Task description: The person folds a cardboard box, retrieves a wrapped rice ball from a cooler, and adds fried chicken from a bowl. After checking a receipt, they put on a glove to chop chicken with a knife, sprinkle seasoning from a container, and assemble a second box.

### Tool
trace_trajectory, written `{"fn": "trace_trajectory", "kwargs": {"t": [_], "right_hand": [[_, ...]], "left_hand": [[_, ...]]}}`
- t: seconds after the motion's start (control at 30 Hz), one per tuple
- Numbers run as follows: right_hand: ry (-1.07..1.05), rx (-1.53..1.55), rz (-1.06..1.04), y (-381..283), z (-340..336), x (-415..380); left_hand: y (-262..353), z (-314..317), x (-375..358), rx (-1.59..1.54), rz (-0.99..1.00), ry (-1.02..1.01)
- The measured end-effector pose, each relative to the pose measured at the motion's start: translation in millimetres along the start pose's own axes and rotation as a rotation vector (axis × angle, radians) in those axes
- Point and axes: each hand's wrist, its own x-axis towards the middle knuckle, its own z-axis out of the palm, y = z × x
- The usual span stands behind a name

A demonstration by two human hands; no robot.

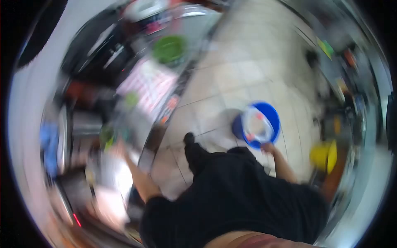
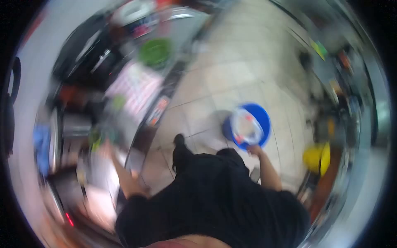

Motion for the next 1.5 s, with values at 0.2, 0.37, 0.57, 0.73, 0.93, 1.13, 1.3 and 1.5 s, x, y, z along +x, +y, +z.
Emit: {"fn": "trace_trajectory", "kwargs": {"t": [0.2,0.37,0.57,0.73,0.93,1.13,1.3,1.5], "right_hand": [[0.309,0.342,-0.022,-123,-16,-55],[0.226,0.595,-0.19,-162,-23,-80],[0.198,0.809,-0.49,-96,-40,-144],[0.242,1.287,-0.62,19,-46,-234],[0.313,1.985,-0.892,184,-39,-298],[1.3,1.425,-0.614,336,4,-376],[1.51,1.316,-0.333,437,7,-468],[1.695,1.706,-0.22,574,43,-532]], "left_hand": [[-3,6,78,-0.097,0.486,-0.391],[209,94,-28,-0.335,0.357,-0.166],[388,215,-243,-0.308,0.449,-0.544],[553,268,-487,-0.587,0.103,-1.262],[685,247,-771,-0.582,0.666,-1.884],[791,172,-973,-0.743,0.57,-2.537],[819,139,-1136,-0.754,0.593,-2.97],[877,69,-1338,-0.807,1.028,-3.222]]}}
